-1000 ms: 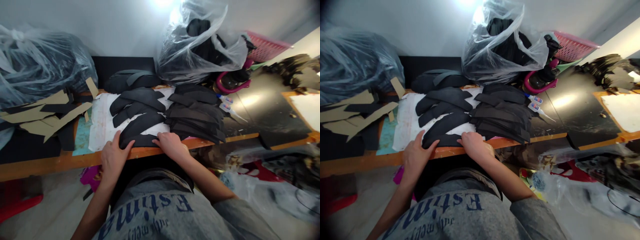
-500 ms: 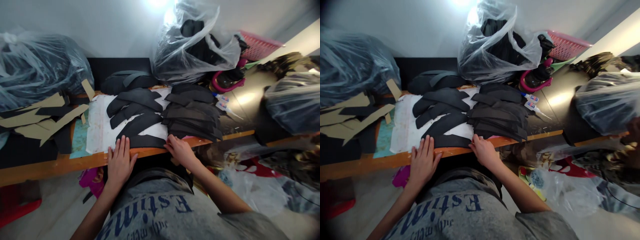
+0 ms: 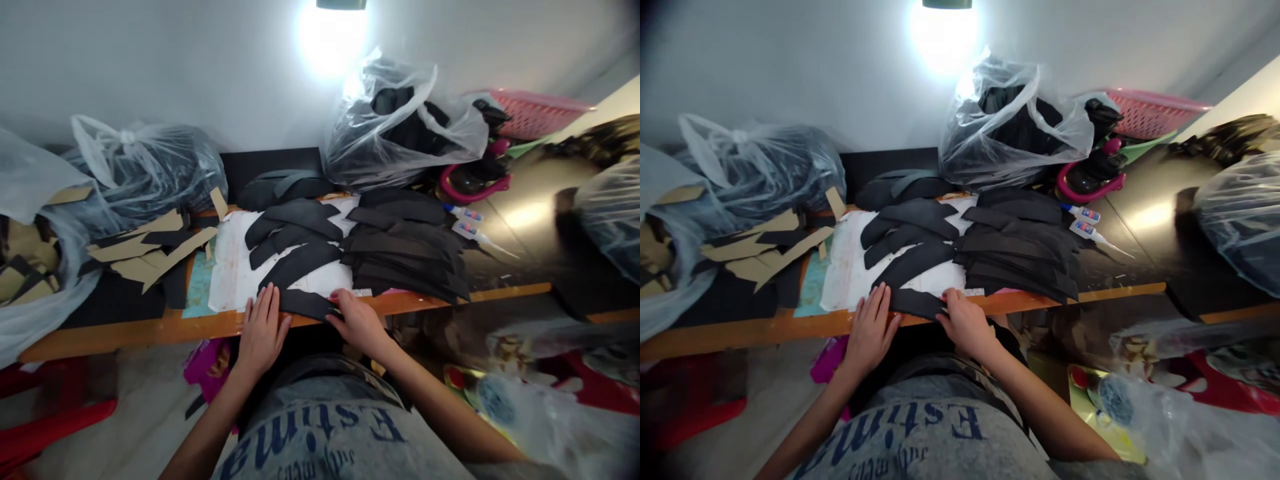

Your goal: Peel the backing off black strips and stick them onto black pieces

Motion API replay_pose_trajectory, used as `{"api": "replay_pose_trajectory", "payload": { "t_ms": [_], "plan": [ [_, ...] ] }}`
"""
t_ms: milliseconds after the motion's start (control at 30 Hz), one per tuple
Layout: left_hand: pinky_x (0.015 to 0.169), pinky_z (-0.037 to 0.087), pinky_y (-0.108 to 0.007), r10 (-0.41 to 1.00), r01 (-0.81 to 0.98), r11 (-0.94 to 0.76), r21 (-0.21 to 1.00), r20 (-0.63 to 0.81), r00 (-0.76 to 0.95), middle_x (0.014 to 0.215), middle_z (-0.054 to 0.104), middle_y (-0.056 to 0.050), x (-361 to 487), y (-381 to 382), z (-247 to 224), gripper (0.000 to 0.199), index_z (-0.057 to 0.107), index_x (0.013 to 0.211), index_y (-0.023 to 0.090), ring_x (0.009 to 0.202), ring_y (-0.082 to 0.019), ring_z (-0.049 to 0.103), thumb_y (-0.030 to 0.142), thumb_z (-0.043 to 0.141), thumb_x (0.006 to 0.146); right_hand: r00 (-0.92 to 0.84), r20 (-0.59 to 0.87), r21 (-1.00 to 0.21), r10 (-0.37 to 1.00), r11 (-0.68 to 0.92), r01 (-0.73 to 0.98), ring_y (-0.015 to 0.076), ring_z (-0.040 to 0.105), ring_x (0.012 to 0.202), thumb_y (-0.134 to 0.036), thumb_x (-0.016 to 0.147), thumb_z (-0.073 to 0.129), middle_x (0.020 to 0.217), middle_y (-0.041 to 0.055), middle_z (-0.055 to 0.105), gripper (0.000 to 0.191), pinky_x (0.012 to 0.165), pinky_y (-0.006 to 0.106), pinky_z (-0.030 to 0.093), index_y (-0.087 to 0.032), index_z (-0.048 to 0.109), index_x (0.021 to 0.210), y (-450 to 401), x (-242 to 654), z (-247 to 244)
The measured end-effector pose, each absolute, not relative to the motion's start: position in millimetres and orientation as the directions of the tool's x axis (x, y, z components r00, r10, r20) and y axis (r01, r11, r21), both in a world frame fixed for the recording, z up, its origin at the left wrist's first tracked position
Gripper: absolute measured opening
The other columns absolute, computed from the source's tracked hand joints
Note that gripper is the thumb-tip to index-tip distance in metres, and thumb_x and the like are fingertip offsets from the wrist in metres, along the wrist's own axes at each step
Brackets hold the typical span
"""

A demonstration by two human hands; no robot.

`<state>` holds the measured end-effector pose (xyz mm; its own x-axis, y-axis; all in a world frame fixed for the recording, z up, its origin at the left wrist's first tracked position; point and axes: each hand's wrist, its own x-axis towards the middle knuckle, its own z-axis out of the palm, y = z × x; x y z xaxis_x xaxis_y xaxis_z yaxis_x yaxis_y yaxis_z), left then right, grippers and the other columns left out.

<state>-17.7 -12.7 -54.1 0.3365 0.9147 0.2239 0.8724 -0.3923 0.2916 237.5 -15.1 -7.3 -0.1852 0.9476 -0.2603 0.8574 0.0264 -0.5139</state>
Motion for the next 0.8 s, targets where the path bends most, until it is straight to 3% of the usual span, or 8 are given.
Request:
{"api": "replay_pose_trajectory", "payload": {
  "t_ms": [100,200,267,333,400,500,633,800],
  "plan": [
    [0.115,0.043,-0.050,0.923,0.876,-0.295,0.381,0.350,0.159,0.140,0.061,-0.019,-59.2,24.7,-45.9,0.048,0.054,0.143,0.018,0.134,-0.030,0.056,0.035,0.043,0.100,-0.207,-0.286,-0.457,0.936,0.057,0.888,0.0230,0.068,0.097,-0.022,0.096,0.061,0.120,0.0130,0.063,0.020,0.080,0.032,0.049,-0.017,0.055,0.114,-18.1,231.6,-5.4],
    [0.114,0.040,-0.057,0.891,0.947,-0.068,0.314,0.446,-0.084,0.140,0.056,-0.026,-122.9,80.6,-34.9,0.049,0.057,0.137,0.012,0.137,-0.037,0.050,0.035,0.048,0.095,-0.226,-0.243,-0.449,0.943,0.098,0.888,0.0201,0.067,0.092,-0.021,0.096,0.059,0.125,0.0136,0.061,0.019,0.075,0.029,0.047,-0.019,0.056,0.115,-20.7,230.4,0.0],
    [0.114,0.038,-0.060,0.901,0.976,0.080,0.203,0.404,-0.158,0.146,0.049,-0.027,-161.2,112.0,-29.4,0.056,0.052,0.139,0.008,0.140,-0.042,0.045,0.035,0.050,0.091,-0.251,-0.200,-0.504,0.947,0.120,0.855,0.0183,0.067,0.085,-0.022,0.098,0.056,0.110,0.0090,0.067,0.013,0.073,0.027,0.045,-0.020,0.057,0.111,-18.1,241.2,9.6],
    [0.103,0.049,-0.058,0.936,0.977,0.154,0.150,0.293,-0.192,0.125,0.064,-0.019,-185.2,129.4,-25.7,0.046,0.061,0.126,0.012,0.122,-0.039,0.059,0.034,0.053,0.087,-0.236,-0.129,-0.561,0.963,0.125,0.818,0.0169,0.066,0.078,-0.023,0.099,0.053,0.092,0.0036,0.069,0.008,0.071,0.025,0.043,-0.021,0.058,0.106,-10.1,266.2,25.6],
    [0.094,0.054,-0.057,0.924,0.966,0.206,0.155,0.293,-0.244,0.109,0.069,-0.011,-193.0,131.5,-22.6,0.035,0.065,0.115,0.016,0.108,-0.035,0.065,0.032,0.048,0.089,-0.151,-0.041,-0.548,0.988,0.104,0.830,0.0164,0.065,0.074,-0.025,0.099,0.053,0.087,0.0020,0.069,0.009,0.069,0.025,0.042,-0.022,0.059,0.105,2.4,302.5,45.3],
    [0.092,0.056,-0.055,0.859,0.944,0.259,0.207,0.398,-0.323,0.110,0.070,-0.004,-184.1,116.3,-16.5,0.034,0.063,0.117,0.024,0.108,-0.032,0.067,0.038,0.041,0.096,-0.028,0.001,-0.346,1.000,0.027,0.938,0.0200,0.067,0.079,-0.026,0.098,0.055,0.093,0.0047,0.073,0.018,0.070,0.027,0.042,-0.022,0.060,0.115,23.4,356.9,68.5],
    [0.096,0.053,-0.058,0.829,0.913,0.142,0.382,0.458,-0.321,0.118,0.071,-0.008,-154.5,90.7,-10.4,0.040,0.062,0.124,0.025,0.111,-0.036,0.066,0.049,0.043,0.098,0.114,-0.122,0.010,0.986,-0.113,0.994,0.0276,0.072,0.084,-0.026,0.100,0.050,0.107,0.0120,0.073,0.038,0.068,0.031,0.044,-0.022,0.052,0.138,42.1,383.2,69.2],
    [0.075,0.057,-0.040,0.876,0.771,-0.021,0.637,0.384,-0.293,0.089,0.074,-0.002,-93.4,63.8,-12.4,0.038,0.069,0.108,0.023,0.078,-0.023,0.067,0.054,0.058,0.089,0.200,-0.049,0.200,0.979,-0.186,0.962,0.0282,0.073,0.085,-0.031,0.105,0.040,0.135,0.0223,0.057,0.056,0.063,0.033,0.049,-0.018,0.030,0.159,42.3,370.3,53.2]
  ]
}}
